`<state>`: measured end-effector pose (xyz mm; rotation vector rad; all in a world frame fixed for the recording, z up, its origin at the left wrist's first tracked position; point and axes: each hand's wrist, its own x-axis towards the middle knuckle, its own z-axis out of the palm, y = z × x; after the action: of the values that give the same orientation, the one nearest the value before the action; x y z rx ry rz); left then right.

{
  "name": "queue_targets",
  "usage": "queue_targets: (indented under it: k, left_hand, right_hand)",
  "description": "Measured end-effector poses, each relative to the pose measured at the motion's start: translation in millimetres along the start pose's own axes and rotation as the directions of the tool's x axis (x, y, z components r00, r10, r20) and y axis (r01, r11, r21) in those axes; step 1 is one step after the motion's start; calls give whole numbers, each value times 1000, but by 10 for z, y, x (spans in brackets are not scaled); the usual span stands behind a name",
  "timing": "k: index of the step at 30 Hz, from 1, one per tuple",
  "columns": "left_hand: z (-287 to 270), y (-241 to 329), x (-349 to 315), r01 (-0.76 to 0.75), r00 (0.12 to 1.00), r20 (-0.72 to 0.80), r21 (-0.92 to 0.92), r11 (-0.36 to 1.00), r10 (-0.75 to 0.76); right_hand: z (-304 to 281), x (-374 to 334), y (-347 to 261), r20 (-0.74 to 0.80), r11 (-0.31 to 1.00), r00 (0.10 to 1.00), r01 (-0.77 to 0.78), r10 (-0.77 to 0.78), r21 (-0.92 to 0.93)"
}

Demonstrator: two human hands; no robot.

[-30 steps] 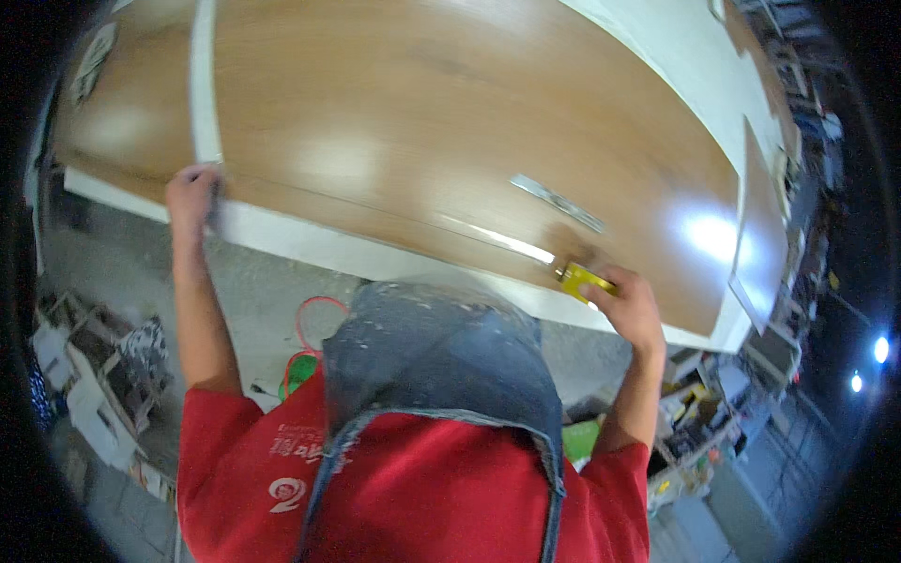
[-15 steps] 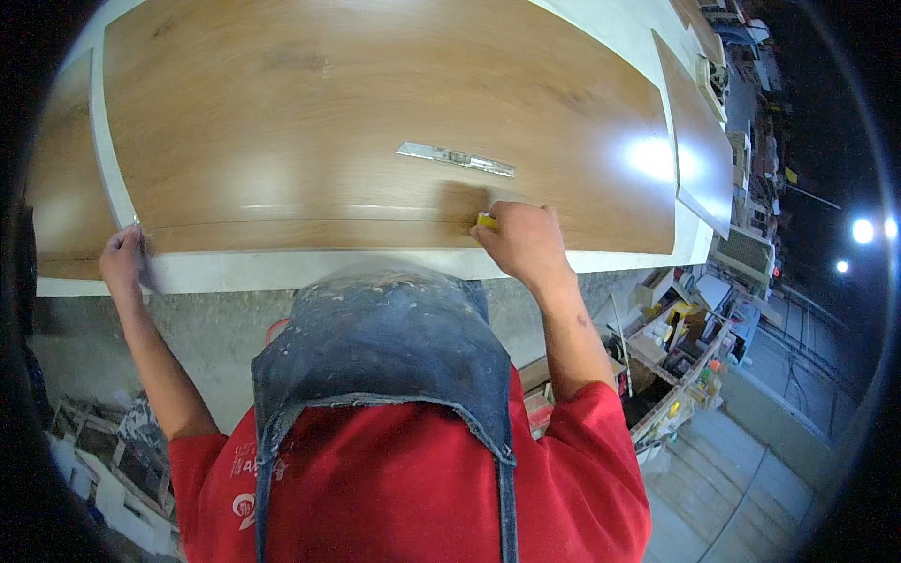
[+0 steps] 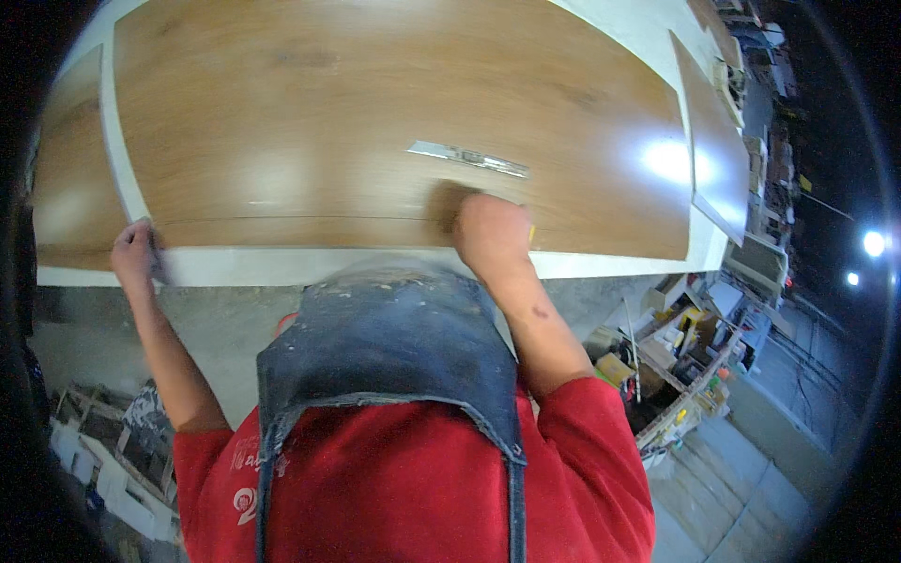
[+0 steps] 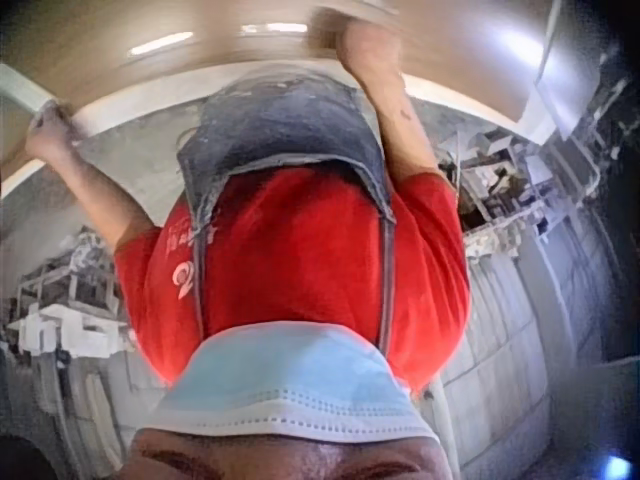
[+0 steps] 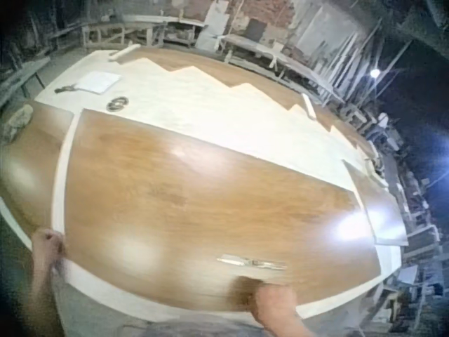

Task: The person wipes a large wooden panel with a cloth, then repeatedly applies yellow masking tape along the edges and seams of the panel. They use a utility knife to cut the tape and smooth it down, working methodically around the panel's perimeter.

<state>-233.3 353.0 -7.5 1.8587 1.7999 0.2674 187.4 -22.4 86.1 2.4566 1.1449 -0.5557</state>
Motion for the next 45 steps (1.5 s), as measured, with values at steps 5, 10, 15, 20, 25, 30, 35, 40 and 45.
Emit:
queue_targets:
  k: [5,10,15,20,25,30,35,40,45]
  left_hand:
    - [44,54,-132,-103,989,-88,135,986,115]
    - [-17,638,-428,21,971,-232,339,941,62]
    - [195,1273,-754,-228,897,-290,345,911,334]
    - [1265,2363,-1567,-597,776,231,-27,802,586]
    - [1545,2519,-1783,-862,497,311,66,503,810]
    - [1048,1713,-764,-549,822,56,341,763,567]
    - [565,947,31,-390,830,-197,464,795,522]
    - [426,769,319,-375,806,-202,551,745,556]
    - [442,831,299,-339,792,-191,653,678,580]
  right_hand:
    - [34,-18,-35,-33,999,999,10,-9,44]
    - [32,-38,-16,-84,1000,996,18,-15,26]
    - [54,-24,-26,-43,998,999,-18,21,55]
    - [-1,-2,-19,-42,1000,999,15,-14,27]
    - [-10,-27,-27,-62,1000,998,-1,2,17]
    - [103,-16,36,-101,999,994,34,-29,42]
    - [49,-9,19,-67,999,998,20,-18,26]
    - [78,-37,47,-95,999,995,20,-16,45]
    - [51,-56,95,-132,989,990,68,-50,132]
